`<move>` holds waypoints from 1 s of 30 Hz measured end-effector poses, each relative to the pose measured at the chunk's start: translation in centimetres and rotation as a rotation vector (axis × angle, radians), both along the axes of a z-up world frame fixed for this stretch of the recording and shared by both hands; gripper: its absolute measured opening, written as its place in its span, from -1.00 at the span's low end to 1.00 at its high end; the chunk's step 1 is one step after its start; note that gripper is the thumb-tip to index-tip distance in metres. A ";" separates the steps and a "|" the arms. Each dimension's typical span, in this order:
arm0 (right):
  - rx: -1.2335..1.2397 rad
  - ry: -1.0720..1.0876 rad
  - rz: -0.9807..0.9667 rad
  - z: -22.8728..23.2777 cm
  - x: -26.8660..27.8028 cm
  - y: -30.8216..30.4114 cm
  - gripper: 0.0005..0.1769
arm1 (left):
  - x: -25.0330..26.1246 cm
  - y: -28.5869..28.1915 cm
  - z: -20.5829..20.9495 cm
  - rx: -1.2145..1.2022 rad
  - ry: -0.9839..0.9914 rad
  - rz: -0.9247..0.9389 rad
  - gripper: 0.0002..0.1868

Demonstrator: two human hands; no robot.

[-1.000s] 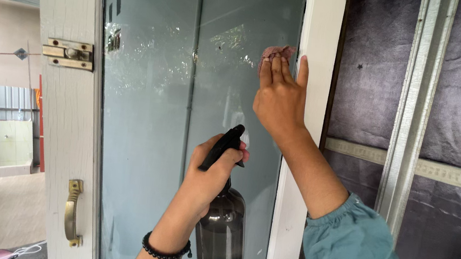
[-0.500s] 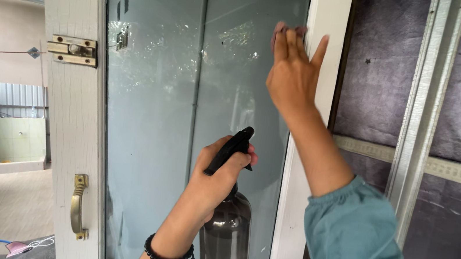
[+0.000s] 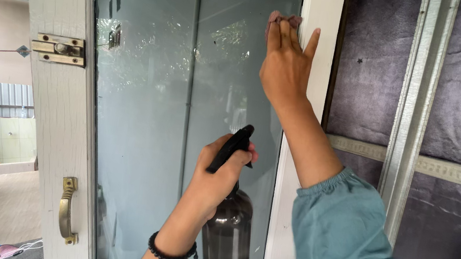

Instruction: The person sprays liquid from a bottle onto the glass surface of a door and wipes it with a cloth.

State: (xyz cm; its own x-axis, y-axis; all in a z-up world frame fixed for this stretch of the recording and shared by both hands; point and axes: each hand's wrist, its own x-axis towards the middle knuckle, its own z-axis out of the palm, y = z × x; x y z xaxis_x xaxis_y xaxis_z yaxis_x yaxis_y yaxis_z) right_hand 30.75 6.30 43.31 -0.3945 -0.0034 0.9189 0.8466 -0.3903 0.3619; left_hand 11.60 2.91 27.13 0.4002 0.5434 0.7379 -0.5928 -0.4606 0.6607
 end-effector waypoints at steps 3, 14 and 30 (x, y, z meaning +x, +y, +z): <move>0.064 0.001 0.002 -0.3 -0.1 0.9 -0.45 | 0.5 0.2 0.8 0.000 -0.028 -0.006 -0.76; 0.060 -0.019 0.001 -0.6 2.5 2.9 -0.28 | -2.8 0.6 -0.3 -0.022 -0.036 0.017 -0.78; -0.121 -0.056 0.085 4.9 0.2 1.4 -0.13 | -6.4 0.9 -1.5 -0.040 -0.053 0.019 -0.78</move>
State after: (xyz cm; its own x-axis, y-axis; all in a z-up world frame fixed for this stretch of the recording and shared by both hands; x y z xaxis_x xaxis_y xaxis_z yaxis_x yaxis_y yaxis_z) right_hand 30.91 7.68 48.17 -0.4484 0.0704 0.8911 0.8517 -0.2688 0.4498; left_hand 5.17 3.77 25.64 0.3506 0.5803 0.7350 -0.6187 -0.4456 0.6470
